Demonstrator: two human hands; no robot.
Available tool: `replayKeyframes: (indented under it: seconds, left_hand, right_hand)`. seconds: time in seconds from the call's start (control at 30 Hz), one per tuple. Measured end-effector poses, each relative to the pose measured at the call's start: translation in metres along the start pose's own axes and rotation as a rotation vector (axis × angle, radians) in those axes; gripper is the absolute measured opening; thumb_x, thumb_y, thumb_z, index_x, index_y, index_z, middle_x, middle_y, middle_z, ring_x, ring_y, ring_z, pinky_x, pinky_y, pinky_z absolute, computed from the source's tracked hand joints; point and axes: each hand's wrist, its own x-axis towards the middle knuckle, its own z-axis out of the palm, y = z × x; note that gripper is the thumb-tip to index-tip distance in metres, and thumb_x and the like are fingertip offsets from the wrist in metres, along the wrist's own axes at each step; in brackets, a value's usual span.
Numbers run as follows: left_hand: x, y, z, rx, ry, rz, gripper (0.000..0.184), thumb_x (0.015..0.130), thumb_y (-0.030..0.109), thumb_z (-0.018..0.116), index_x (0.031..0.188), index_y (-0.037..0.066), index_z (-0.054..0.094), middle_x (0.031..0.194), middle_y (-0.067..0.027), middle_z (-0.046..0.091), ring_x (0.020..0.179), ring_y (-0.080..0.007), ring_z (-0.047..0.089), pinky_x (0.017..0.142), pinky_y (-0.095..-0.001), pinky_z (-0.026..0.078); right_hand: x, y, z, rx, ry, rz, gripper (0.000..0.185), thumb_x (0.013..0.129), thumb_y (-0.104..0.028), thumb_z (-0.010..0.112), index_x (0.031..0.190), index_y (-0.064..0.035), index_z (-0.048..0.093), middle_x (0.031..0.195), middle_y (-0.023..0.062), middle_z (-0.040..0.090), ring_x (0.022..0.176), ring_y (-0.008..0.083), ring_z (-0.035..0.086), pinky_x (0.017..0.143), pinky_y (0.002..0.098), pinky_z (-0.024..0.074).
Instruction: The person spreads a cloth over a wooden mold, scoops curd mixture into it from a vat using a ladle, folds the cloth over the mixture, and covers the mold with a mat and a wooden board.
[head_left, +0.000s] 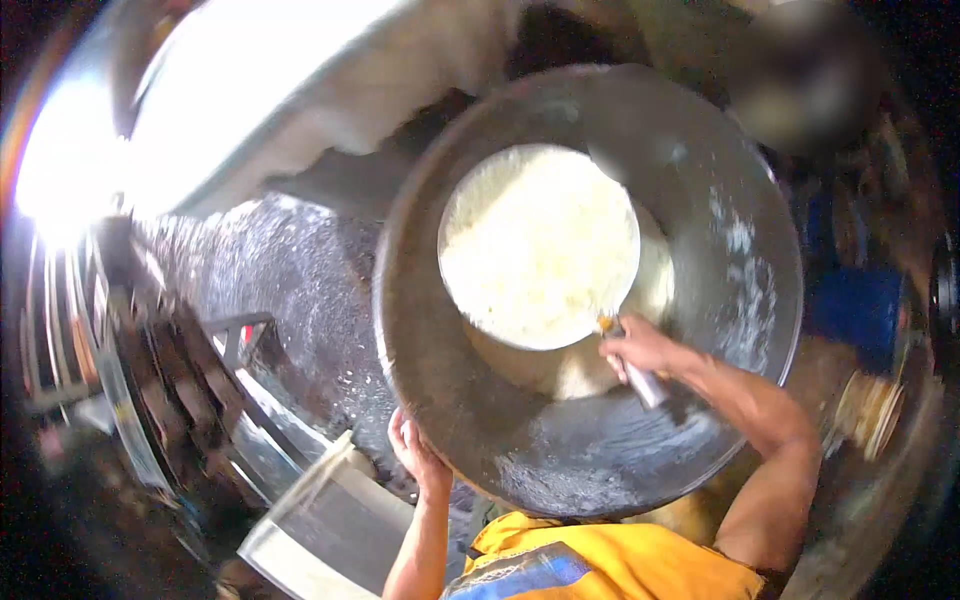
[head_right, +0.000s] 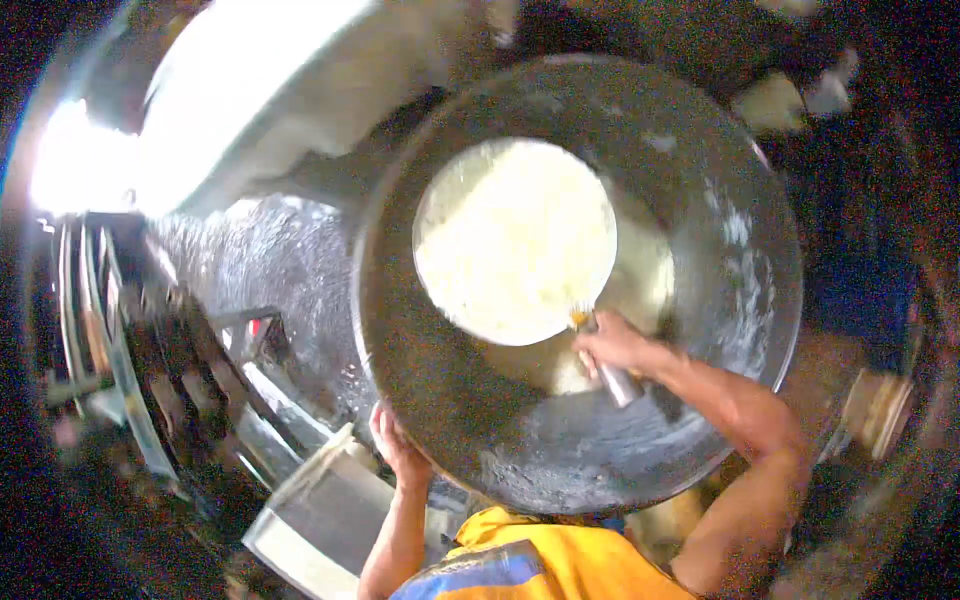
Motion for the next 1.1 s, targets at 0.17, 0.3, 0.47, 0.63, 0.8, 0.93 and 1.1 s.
replayKeyframes:
  seconds: [0.17,0.3,0.47,0.63,0.8,0.93,1.1]
  left_hand:
    - [0.076,-0.007,0.009,-0.059,-0.275,0.074,0.054,0.086,0.012,0.062,0.132,0.0,0.037,0.091,-0.0106,0.066,0.109,-0.0233,0.054,0.099,-0.0376,0.037]
    - [0.054,-0.032,-0.106,0.251,-0.185,0.328,0.063,0.078,0.015,0.072,0.132,0.005,0.04,0.095,-0.0066,0.065,0.106,-0.0208,0.056,0.095,-0.0379,0.042]
    - [0.007,-0.076,-0.228,0.068,-0.062,0.14,0.067,0.075,0.014,0.076,0.132,0.012,0.042,0.113,-0.0065,0.058,0.108,-0.0203,0.054,0.088,-0.0363,0.048]
    - [0.024,-0.141,-0.277,-0.493,0.166,0.118,0.074,0.067,0.018,0.082,0.129,0.005,0.043,0.115,-0.0067,0.055,0.104,-0.019,0.055,0.092,-0.035,0.043]
    - [0.077,-0.138,-0.253,-1.4,0.303,0.08,0.067,0.075,0.025,0.074,0.129,0.003,0.041,0.128,-0.0096,0.041,0.12,-0.0201,0.038,0.103,-0.0388,0.026]
    - [0.133,-0.114,-0.23,-1.816,0.537,0.114,0.062,0.082,0.03,0.067,0.13,0.001,0.04,0.139,-0.0119,0.03,0.132,-0.0211,0.024,0.112,-0.0418,0.012]
    - [0.14,-0.073,-0.233,-1.844,0.673,0.11,0.056,0.086,0.028,0.064,0.129,-0.001,0.042,0.143,-0.012,0.024,0.133,-0.024,0.023,0.113,-0.0443,0.008]
  right_hand:
    - [-0.046,-0.073,0.082,-0.117,0.04,0.148,0.012,0.084,-0.003,0.056,0.092,0.0036,0.05,0.065,0.0077,0.056,0.049,0.0142,0.056,0.044,0.028,0.0506]
    - [-0.056,-0.084,0.198,-0.36,-0.122,0.234,0.01,0.082,-0.003,0.056,0.088,0.003,0.051,0.063,0.0064,0.054,0.051,0.0146,0.056,0.044,0.028,0.0471]
    - [-0.037,-0.068,0.321,-0.788,-0.31,0.171,0.013,0.081,-0.01,0.059,0.078,0.0006,0.053,0.062,0.0077,0.055,0.051,0.0168,0.056,0.048,0.031,0.0461]
    - [0.006,-0.021,0.482,-1.03,-0.52,0.072,0.01,0.083,-0.011,0.057,0.08,-0.0017,0.054,0.058,0.0043,0.054,0.049,0.0149,0.054,0.048,0.0294,0.0444]
    - [0.04,0.05,0.603,-0.992,-0.842,0.245,0.019,0.086,-0.012,0.055,0.069,-0.0026,0.052,0.058,0.0039,0.052,0.048,0.0129,0.051,0.048,0.0268,0.0419]
    - [0.062,0.105,0.67,-1.08,-1.042,0.301,0.02,0.087,-0.012,0.055,0.07,-0.0018,0.053,0.057,0.004,0.051,0.048,0.0126,0.05,0.048,0.0259,0.0409]
    - [0.073,0.14,0.713,-1.098,-0.864,0.519,0.015,0.085,-0.009,0.055,0.072,-0.0019,0.053,0.057,0.0045,0.051,0.048,0.0163,0.051,0.047,0.0285,0.0435]
